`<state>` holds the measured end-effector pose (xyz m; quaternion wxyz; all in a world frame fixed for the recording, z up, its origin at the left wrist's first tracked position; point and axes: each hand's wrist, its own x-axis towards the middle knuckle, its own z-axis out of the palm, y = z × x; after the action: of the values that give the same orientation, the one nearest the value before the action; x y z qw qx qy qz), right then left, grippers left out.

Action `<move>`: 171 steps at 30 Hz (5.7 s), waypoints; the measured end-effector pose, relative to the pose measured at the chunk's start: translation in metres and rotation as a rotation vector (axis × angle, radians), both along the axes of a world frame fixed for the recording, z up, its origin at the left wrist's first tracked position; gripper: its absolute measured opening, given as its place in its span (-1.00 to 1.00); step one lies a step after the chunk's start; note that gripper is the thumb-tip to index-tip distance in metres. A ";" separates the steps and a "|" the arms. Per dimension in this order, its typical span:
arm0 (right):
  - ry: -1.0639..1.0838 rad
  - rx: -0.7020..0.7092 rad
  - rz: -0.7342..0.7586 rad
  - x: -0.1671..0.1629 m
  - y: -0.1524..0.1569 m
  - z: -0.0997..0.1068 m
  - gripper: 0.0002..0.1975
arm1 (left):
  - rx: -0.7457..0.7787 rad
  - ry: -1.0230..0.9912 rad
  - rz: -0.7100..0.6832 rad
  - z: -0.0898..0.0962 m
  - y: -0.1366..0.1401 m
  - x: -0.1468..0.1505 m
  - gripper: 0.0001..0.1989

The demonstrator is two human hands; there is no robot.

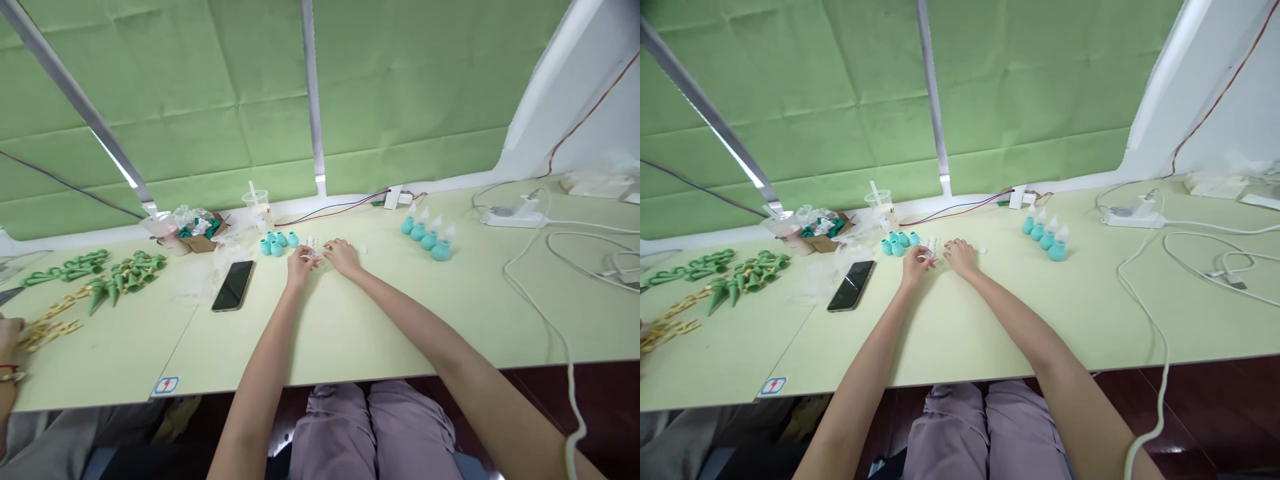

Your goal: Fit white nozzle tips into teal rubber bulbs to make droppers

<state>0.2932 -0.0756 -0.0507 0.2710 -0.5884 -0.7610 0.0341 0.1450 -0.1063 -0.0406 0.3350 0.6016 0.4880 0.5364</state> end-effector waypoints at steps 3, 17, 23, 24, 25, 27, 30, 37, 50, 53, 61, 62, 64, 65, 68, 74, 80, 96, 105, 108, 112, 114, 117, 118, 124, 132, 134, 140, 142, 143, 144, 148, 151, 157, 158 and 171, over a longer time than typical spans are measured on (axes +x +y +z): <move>0.065 -0.028 -0.056 -0.008 0.012 0.002 -0.83 | -0.062 -0.050 -0.079 -0.001 -0.001 0.000 -0.66; 0.475 0.170 0.122 0.020 -0.035 0.004 -0.85 | -0.199 -0.079 -0.258 -0.008 -0.003 0.010 -0.76; 0.416 0.253 0.181 0.027 -0.050 0.010 -0.85 | -0.127 0.019 -0.264 -0.013 -0.001 0.012 -0.70; 0.392 0.260 0.198 0.027 -0.048 0.010 -0.85 | -0.126 0.017 -0.262 -0.014 0.000 0.011 -0.69; 0.371 0.264 0.212 0.027 -0.047 0.009 -0.85 | -0.128 0.008 -0.264 -0.014 0.001 0.010 -0.67; 0.344 0.266 0.228 0.028 -0.045 0.008 -0.85 | -0.130 -0.018 -0.279 -0.015 0.002 0.009 -0.66; 0.324 0.269 0.222 0.030 -0.044 0.005 -0.85 | -0.120 -0.052 -0.294 -0.014 0.002 0.009 -0.64; 0.337 0.254 0.235 0.030 -0.043 0.005 -0.82 | -0.102 -0.044 -0.282 -0.010 -0.001 0.013 -0.67; 0.405 0.246 0.241 0.036 -0.040 0.011 -0.86 | -0.254 -0.336 -0.470 0.008 -0.016 0.016 -0.62; 0.406 0.240 0.270 0.036 -0.039 0.008 -0.89 | -0.238 -0.307 -0.419 0.007 -0.015 0.016 -0.61; 0.618 0.146 0.358 0.030 -0.043 0.010 -0.88 | -0.223 -0.287 -0.382 0.008 -0.015 0.014 -0.59; 0.691 0.104 0.369 0.030 -0.043 0.010 -0.82 | -0.217 -0.283 -0.371 0.009 -0.015 0.014 -0.59; 0.851 0.002 0.390 0.029 -0.042 0.009 -0.66 | -0.203 -0.272 -0.344 0.010 -0.015 0.013 -0.59; 0.924 -0.046 0.393 0.029 -0.041 0.008 -0.62 | -0.197 -0.263 -0.326 0.011 -0.015 0.013 -0.60; 1.054 -0.160 0.356 0.028 -0.037 0.004 -0.66 | -0.178 -0.229 -0.298 0.012 -0.015 0.013 -0.64; 1.222 -0.566 0.375 0.028 -0.039 0.003 -0.72 | -0.122 -0.152 -0.299 0.006 -0.014 0.021 -0.66; 1.300 -0.663 0.442 0.036 -0.041 0.005 -0.64 | -0.022 -0.024 -0.292 0.003 -0.015 0.025 -0.72; 1.301 -0.653 0.475 0.038 -0.043 0.019 -0.57 | 0.096 0.075 -0.129 0.013 -0.024 0.030 -0.84; 1.266 -0.644 0.514 0.042 -0.043 0.015 -0.60 | 0.118 0.097 -0.138 0.010 -0.023 0.033 -0.84; 1.232 -0.571 0.488 0.040 -0.044 0.018 -0.58 | 0.134 0.086 -0.139 0.010 -0.023 0.032 -0.85; 1.230 -0.553 0.465 0.037 -0.044 0.018 -0.54 | 0.116 0.082 -0.127 0.010 -0.023 0.031 -0.83; 1.240 -0.571 0.455 0.036 -0.044 0.017 -0.51 | 0.099 0.074 -0.125 0.011 -0.023 0.032 -0.79; 1.260 -0.569 0.426 0.034 -0.045 0.015 -0.54 | 0.092 0.028 -0.118 0.009 -0.021 0.033 -0.66; 1.261 -0.564 0.417 0.033 -0.046 0.014 -0.55 | 0.088 0.000 -0.117 0.008 -0.019 0.033 -0.61; 1.211 -0.533 0.500 0.030 -0.043 0.013 -0.62 | 0.002 -0.204 -0.111 0.004 -0.011 0.024 -0.52; 1.120 -0.041 0.245 0.054 -0.019 0.015 -0.78 | -0.081 -0.256 -0.200 0.009 -0.011 0.012 -0.58; 1.115 0.000 0.183 0.065 -0.010 0.011 -0.76 | -0.108 -0.244 -0.244 0.007 -0.010 0.014 -0.55; 1.016 0.085 0.038 0.094 0.008 -0.001 -0.73 | -0.163 -0.185 -0.287 0.000 -0.008 0.021 -0.35; 0.872 0.096 -0.028 0.099 0.007 -0.001 -0.69 | -0.174 -0.164 -0.266 0.000 -0.007 0.021 -0.40; 0.768 0.109 -0.055 0.101 0.005 -0.001 -0.69 | -0.174 -0.158 -0.254 0.000 -0.007 0.021 -0.44; 0.650 0.123 -0.079 0.102 0.003 0.000 -0.69 | -0.172 -0.156 -0.246 -0.001 -0.006 0.020 -0.48; 0.276 0.085 -0.089 0.105 -0.005 0.001 -0.80 | -0.177 -0.160 -0.240 -0.004 -0.003 0.020 -0.57; 0.318 -0.008 -0.019 0.103 -0.004 0.001 -0.91 | -0.160 -0.101 -0.244 -0.006 -0.003 0.022 -0.62; 1.034 -0.141 0.180 0.075 -0.008 0.011 -0.79 | -0.075 -0.028 -0.244 -0.007 -0.003 0.023 -0.60; 1.087 -0.155 0.232 0.069 -0.011 0.013 -0.75 | -0.070 -0.039 -0.256 -0.007 -0.003 0.023 -0.59; 1.082 -0.210 0.301 0.048 -0.028 0.013 -0.80 | 0.011 0.092 -0.238 0.004 -0.012 0.023 -0.61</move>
<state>0.3413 -0.1031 -0.0375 0.5544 -0.3961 -0.5820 0.4439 0.1681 -0.1183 -0.0369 0.3702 0.6810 0.4249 0.4675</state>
